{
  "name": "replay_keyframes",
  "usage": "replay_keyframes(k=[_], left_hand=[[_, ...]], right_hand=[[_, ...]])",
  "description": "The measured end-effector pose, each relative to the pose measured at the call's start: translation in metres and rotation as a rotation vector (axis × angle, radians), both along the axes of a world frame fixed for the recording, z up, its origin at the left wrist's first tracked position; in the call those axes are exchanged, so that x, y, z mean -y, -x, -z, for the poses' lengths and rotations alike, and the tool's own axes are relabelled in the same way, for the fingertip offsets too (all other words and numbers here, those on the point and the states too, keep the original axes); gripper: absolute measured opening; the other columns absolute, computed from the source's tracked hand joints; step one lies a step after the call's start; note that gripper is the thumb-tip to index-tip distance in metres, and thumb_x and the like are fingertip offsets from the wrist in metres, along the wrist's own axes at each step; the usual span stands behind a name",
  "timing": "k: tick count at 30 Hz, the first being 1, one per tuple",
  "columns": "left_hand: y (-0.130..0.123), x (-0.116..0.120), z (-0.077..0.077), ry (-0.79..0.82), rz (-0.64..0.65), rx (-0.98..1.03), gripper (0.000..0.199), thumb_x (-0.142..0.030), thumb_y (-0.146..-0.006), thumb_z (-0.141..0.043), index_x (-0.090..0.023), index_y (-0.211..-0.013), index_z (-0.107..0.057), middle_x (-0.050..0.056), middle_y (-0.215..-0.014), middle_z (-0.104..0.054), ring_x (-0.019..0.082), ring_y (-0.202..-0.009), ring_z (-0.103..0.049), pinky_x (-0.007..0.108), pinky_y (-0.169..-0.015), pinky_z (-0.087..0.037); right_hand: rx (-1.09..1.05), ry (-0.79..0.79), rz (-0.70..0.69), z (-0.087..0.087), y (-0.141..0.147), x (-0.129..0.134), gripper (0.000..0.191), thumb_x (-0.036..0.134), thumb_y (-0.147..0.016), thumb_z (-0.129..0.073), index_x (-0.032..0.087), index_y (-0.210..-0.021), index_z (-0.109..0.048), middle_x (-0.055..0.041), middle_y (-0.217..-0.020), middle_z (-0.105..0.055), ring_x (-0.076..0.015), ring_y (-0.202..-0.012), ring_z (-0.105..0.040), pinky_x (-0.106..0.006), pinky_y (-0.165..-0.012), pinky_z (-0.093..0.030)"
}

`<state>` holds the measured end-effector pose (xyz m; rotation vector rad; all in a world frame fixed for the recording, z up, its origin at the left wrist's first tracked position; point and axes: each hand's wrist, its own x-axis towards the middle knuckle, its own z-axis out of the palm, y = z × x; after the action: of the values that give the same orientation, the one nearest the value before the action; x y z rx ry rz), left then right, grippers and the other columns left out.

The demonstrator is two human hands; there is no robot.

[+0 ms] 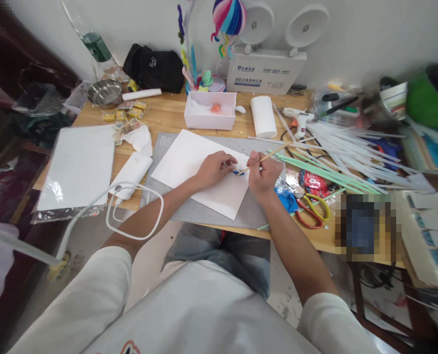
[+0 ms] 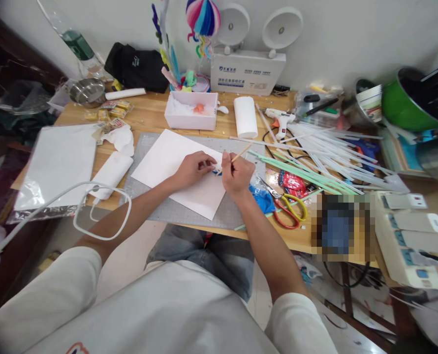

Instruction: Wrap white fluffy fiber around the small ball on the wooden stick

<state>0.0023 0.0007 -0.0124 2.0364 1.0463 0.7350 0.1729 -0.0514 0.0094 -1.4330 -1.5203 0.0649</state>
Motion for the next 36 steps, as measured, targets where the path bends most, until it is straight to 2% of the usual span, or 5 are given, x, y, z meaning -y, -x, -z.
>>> replay_keyframes(k=[13,19,25,30,36], left_hand=[[0.007,-0.010,-0.010,0.061,-0.082,0.055,0.035,-0.027,-0.092,-0.064,-0.019,-0.126,-0.065,0.003,-0.097,-0.071,0.011,-0.067,-0.058,0.025,-0.072,-0.049],[0.044,-0.073,-0.047,-0.272,-0.217,-0.114,0.019,-0.020,-0.091,-0.060,-0.022,-0.104,-0.073,0.006,-0.100,-0.073,0.018,-0.088,-0.064,0.031,-0.083,-0.049],[0.056,-0.160,-0.077,-0.291,-0.355,-0.361,0.013,-0.019,-0.083,-0.066,-0.027,-0.088,-0.075,0.006,-0.091,-0.072,0.027,-0.096,-0.062,0.041,-0.088,-0.046],[0.044,-0.203,-0.073,-0.270,-0.244,-0.622,0.016,-0.015,-0.070,-0.082,-0.024,-0.065,-0.069,0.005,-0.072,-0.064,0.029,-0.091,-0.061,0.043,-0.085,-0.045],[0.042,-0.214,-0.060,-0.213,-0.278,-0.685,0.025,-0.007,-0.067,-0.084,-0.019,-0.062,-0.063,-0.001,-0.062,-0.052,0.021,-0.087,-0.055,0.042,-0.090,-0.042]], right_hand=[[-0.013,0.005,0.063,0.004,-0.002,-0.004,0.056,0.053,-0.102,-0.037,0.022,-0.062,-0.059,0.0008,-0.048,-0.054,-0.0131,-0.051,-0.054,-0.028,-0.058,-0.036],[-0.100,0.026,0.046,0.004,-0.002,-0.004,0.054,0.051,-0.102,-0.040,0.021,-0.062,-0.060,0.0031,-0.045,-0.049,-0.0118,-0.046,-0.050,-0.028,-0.057,-0.036],[-0.072,0.016,0.038,0.002,-0.001,-0.002,0.053,0.051,-0.102,-0.039,0.022,-0.063,-0.060,0.0029,-0.045,-0.049,-0.0126,-0.049,-0.053,-0.028,-0.058,-0.037],[-0.071,0.048,0.045,0.002,-0.001,-0.003,0.056,0.055,-0.102,-0.036,0.023,-0.063,-0.058,0.0026,-0.045,-0.049,-0.0130,-0.049,-0.052,-0.028,-0.057,-0.037],[-0.053,0.037,0.051,0.003,-0.001,-0.004,0.057,0.057,-0.102,-0.035,0.023,-0.061,-0.057,0.0022,-0.045,-0.048,-0.0127,-0.049,-0.052,-0.028,-0.057,-0.036]])
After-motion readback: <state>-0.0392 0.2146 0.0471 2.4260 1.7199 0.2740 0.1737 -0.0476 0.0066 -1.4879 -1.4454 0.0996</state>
